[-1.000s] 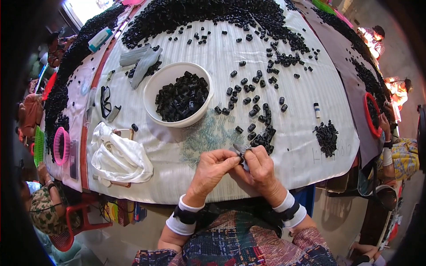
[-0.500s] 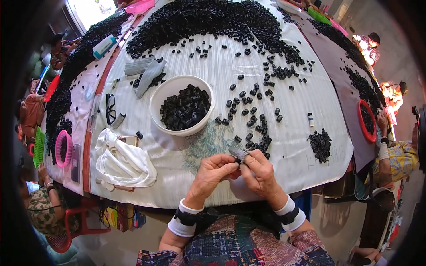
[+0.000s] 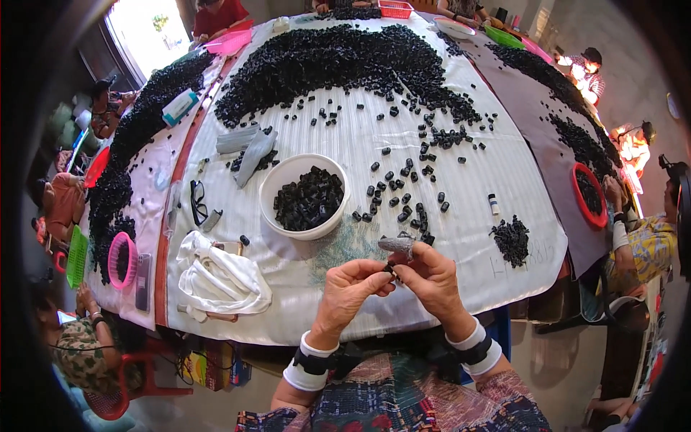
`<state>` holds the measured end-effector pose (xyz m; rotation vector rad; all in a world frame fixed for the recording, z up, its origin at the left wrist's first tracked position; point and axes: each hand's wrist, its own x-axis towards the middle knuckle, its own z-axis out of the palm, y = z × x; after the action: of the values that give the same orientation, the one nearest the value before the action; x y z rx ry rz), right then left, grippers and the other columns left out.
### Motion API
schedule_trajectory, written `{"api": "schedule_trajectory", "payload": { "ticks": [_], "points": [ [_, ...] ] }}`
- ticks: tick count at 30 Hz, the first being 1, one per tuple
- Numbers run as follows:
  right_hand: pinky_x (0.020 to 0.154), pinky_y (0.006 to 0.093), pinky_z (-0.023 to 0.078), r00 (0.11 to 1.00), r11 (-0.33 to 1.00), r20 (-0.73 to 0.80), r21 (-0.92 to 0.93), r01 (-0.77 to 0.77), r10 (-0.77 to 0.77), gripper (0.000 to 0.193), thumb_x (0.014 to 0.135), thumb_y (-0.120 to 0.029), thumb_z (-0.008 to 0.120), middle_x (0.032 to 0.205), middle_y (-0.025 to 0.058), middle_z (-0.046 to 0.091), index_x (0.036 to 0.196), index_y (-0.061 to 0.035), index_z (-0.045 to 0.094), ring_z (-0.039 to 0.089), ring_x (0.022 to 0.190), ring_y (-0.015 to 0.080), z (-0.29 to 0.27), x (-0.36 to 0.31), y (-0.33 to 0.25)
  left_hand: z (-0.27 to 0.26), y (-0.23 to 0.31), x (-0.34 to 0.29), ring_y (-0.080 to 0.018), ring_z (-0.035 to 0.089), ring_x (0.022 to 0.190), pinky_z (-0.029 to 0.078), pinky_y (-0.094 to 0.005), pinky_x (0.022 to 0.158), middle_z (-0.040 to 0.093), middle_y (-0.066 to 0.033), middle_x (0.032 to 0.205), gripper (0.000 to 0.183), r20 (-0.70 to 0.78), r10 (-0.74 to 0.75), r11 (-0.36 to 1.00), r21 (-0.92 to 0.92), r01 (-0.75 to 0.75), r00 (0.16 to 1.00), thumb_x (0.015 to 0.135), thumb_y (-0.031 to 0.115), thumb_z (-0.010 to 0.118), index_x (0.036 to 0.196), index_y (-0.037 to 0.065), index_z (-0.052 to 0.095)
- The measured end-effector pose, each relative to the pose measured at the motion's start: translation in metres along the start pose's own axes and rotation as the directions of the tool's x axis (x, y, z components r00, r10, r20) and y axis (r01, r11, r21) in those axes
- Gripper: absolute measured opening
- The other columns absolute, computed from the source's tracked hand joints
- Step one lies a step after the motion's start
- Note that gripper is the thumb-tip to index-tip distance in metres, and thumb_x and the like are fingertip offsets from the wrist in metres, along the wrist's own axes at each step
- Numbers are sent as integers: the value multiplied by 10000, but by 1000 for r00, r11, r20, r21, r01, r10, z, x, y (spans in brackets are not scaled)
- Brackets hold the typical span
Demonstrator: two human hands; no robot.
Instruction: Sorting and preparing small black shoe components at a production table.
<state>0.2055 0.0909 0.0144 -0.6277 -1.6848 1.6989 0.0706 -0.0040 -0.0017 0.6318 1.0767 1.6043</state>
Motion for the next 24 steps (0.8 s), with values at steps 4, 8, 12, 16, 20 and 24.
{"api": "schedule_trajectory", "payload": {
  "ticks": [4,8,12,16,20,24],
  "points": [
    [723,237,515,996,995,12,40,90,-91,282,822,31,598,913,58,623,1103,13,575,607,823,104,-5,-4,0,10,3,-4,-136,648,737,539,-229,657,663,-103,870,183,11,33,999,7,-34,999,838,31,637,1003,-47,619],
    [733,239,513,998,997,12,35,64,-64,261,825,32,592,913,59,622,1086,15,583,609,839,106,-6,-6,-10,16,6,-8,-134,648,737,541,-230,661,663,-103,862,185,9,44,997,62,-45,999,833,28,642,998,-52,620],
    [745,233,509,996,997,19,10,81,-82,257,830,31,587,921,62,627,1086,12,584,608,849,103,-11,-6,-14,23,10,-9,-132,647,742,541,-231,662,663,-103,853,183,-4,65,992,105,-64,998,832,26,643,997,-51,621],
    [741,221,504,997,986,-44,157,64,-58,252,831,27,589,916,61,635,1082,1,591,611,851,102,-8,-8,-12,29,14,-11,-126,643,743,538,-228,669,663,-101,851,181,-18,85,990,115,-82,996,831,22,643,996,-49,622],
    [660,218,497,985,979,-152,176,106,-80,200,813,39,604,843,48,626,1008,-4,611,602,774,91,1,-11,-15,35,18,-13,-125,638,741,531,-227,674,662,-96,834,166,-34,142,983,121,-137,989,828,15,644,979,-52,622],
    [543,244,455,898,878,-111,-291,379,-425,151,754,69,638,741,52,574,885,3,602,552,639,102,-1,-10,-22,35,19,-14,-128,636,741,523,-226,668,664,-93,825,151,-47,158,982,112,-152,986,830,11,641,964,-58,622]
  ]
}}
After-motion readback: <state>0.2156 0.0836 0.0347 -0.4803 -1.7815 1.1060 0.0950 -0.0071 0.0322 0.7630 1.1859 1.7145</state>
